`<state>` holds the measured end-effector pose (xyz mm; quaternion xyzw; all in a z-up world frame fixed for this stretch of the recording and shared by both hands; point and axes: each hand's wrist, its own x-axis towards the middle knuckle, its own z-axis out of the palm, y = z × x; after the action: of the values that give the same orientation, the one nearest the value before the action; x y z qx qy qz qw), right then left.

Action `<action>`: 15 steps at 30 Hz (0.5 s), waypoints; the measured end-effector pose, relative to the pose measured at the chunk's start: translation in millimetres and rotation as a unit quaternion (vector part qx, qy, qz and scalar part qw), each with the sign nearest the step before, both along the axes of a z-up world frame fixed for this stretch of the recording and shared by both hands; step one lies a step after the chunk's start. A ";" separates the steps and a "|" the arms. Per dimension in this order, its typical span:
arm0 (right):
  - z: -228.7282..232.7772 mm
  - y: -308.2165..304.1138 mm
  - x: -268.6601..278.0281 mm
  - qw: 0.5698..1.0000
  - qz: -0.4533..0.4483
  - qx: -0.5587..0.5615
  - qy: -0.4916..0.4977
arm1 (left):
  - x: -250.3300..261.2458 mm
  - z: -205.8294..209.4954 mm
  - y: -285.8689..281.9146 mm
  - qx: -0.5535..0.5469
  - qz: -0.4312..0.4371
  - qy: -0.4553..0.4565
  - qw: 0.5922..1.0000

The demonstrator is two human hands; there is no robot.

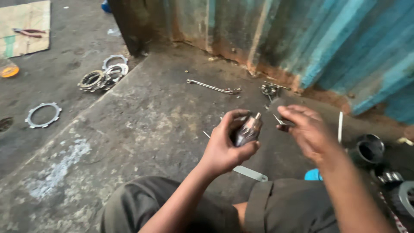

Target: The person sits on the floor and uses a screwdriver to tighten screws on a cylindrical mechanical part. They then use a wrench to tighten a nut on the same part, rotating it and adjusting the grip as needed.

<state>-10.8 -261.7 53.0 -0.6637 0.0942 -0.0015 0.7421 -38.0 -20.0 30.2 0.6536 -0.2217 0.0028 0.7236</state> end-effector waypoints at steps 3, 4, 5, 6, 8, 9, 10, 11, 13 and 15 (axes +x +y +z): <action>-17.1 4.8 -0.9 0.993 0.020 -0.108 -0.033 | -5.7 -7.9 -6.9 -0.007 -0.020 -0.006 1.000; -16.2 5.6 -1.4 0.993 0.040 -0.109 -0.016 | -5.4 -8.9 -6.8 -0.001 -0.019 -0.020 1.000; -14.2 8.2 -2.6 0.992 0.062 -0.109 0.001 | -4.7 -9.0 -5.2 0.006 -0.017 -0.035 0.999; -12.1 12.2 -6.7 0.982 0.068 -0.169 -0.051 | -4.7 -8.1 -4.3 0.010 -0.026 -0.019 0.999; -4.2 21.6 -15.2 0.942 0.076 -0.288 -0.154 | -3.7 -2.9 -3.6 0.018 -0.045 0.013 0.999; 1.3 25.1 -20.6 0.872 0.029 -0.422 -0.247 | -3.5 0.2 -2.0 0.032 -0.052 0.023 0.998; 4.9 29.3 -27.2 0.772 -0.017 -0.542 -0.332 | -3.2 3.3 0.9 0.047 -0.059 0.033 0.997; 7.3 32.3 -31.4 0.645 -0.061 -0.645 -0.405 | -3.0 5.5 2.7 0.060 -0.067 0.044 0.995; 9.8 35.5 -31.0 0.705 -0.009 -0.612 -0.358 | 0.1 9.8 6.9 0.040 -0.146 0.093 0.984; 9.9 33.8 -29.8 0.801 0.027 -0.542 -0.253 | 1.0 11.2 7.9 0.032 -0.194 0.082 0.977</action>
<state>-40.6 -228.0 62.8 -0.9359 -0.1311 -0.2005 0.2583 -37.0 -12.1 41.4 0.6190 -0.2846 -0.1985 0.7046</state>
